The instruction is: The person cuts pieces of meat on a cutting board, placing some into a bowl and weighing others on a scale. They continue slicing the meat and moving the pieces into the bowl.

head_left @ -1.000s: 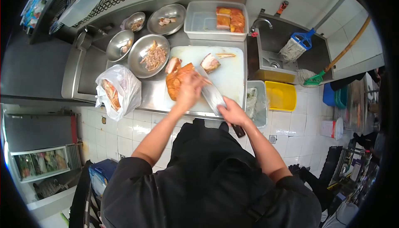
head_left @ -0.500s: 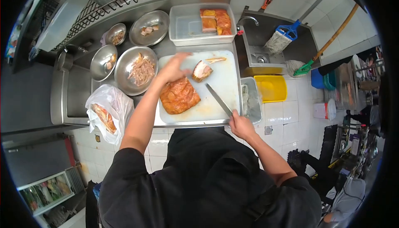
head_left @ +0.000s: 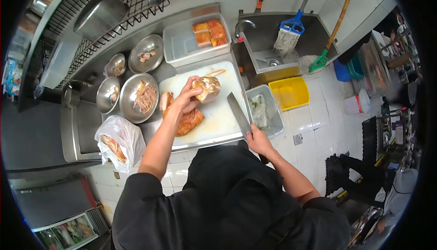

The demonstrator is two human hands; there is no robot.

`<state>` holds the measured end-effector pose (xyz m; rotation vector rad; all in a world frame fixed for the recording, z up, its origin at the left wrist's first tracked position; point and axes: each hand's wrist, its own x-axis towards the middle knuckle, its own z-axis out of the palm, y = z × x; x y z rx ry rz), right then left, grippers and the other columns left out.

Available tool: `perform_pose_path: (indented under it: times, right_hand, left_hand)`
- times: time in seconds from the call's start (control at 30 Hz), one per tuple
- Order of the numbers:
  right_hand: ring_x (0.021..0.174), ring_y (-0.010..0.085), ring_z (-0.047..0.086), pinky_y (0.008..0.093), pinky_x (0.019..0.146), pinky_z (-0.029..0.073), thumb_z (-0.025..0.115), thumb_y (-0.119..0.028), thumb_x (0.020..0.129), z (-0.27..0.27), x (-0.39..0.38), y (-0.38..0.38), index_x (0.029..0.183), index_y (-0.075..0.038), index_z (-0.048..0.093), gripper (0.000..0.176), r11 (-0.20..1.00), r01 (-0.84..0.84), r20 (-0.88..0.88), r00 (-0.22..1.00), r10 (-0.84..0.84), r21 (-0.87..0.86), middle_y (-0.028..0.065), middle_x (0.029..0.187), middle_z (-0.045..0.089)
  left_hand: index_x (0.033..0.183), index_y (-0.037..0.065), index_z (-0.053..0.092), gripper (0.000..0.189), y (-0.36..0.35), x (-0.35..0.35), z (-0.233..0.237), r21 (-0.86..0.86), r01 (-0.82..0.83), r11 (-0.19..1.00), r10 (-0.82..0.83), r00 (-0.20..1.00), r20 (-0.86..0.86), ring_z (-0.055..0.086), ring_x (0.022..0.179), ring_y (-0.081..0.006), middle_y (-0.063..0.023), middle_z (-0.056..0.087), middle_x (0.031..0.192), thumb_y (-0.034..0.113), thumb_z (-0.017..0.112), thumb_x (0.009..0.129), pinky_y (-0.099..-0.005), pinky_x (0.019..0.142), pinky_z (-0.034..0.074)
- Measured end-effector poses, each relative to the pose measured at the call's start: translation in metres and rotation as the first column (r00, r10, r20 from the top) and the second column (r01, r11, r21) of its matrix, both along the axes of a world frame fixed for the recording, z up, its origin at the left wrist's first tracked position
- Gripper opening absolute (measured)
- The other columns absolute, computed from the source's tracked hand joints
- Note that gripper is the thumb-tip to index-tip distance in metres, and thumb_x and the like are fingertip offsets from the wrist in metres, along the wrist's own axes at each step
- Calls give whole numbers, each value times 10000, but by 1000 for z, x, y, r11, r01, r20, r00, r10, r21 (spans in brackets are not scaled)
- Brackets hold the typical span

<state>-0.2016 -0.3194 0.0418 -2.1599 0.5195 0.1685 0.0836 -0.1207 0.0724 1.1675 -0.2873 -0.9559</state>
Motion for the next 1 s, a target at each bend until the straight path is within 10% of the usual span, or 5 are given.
perform_pose_path:
  times: [0.1, 0.27, 0.4, 0.63, 1.0]
  right_hand:
    - [907, 565, 617, 611, 839, 470, 515, -199, 979, -2, 3, -7, 1096, 43, 524, 269, 999, -40, -42, 998, 41, 33, 372, 925, 652]
    - [900, 537, 650, 599, 826, 516, 509, -237, 962, -36, 13, -14, 1143, 30, 552, 326, 985, -163, -7, 987, 163, -59, 353, 941, 669]
    - [872, 536, 656, 608, 811, 521, 506, -243, 963, -28, 34, -17, 1149, 23, 536, 326, 967, -230, 46, 971, 236, -113, 349, 921, 674]
    - [879, 544, 658, 608, 834, 518, 497, -242, 970, -10, 44, -11, 1146, 22, 515, 317, 939, -317, -44, 948, 314, -131, 356, 905, 674]
    - [947, 526, 661, 583, 894, 514, 505, -249, 946, -12, 50, -2, 1220, 38, 541, 398, 977, -202, -62, 978, 198, -64, 354, 992, 679]
  left_hand:
    - [1374, 125, 531, 550, -12, -26, 26, -270, -385, 883, 218, 843, -491, 635, 1118, -304, -131, 636, 1263, 482, 601, 961, -457, 1016, 508]
    - [1362, 97, 528, 611, -16, -41, 125, -562, -358, 746, 7, 848, -530, 581, 1137, -348, -160, 591, 1320, 550, 571, 953, -561, 895, 496]
    - [1380, 94, 448, 698, -8, -23, 261, -647, -63, 760, 248, 948, 200, 598, 1178, -326, -160, 573, 1308, 399, 754, 832, -493, 862, 571]
    - [1258, 3, 640, 469, -24, 35, 557, -657, -227, 719, 613, -238, 753, 691, 903, -145, -113, 741, 981, 263, 764, 888, -348, 801, 585]
    - [1101, 67, 764, 366, -66, 125, 674, 113, -594, 796, -203, -87, 975, 664, 772, -141, -64, 762, 1037, 305, 777, 824, -351, 709, 579]
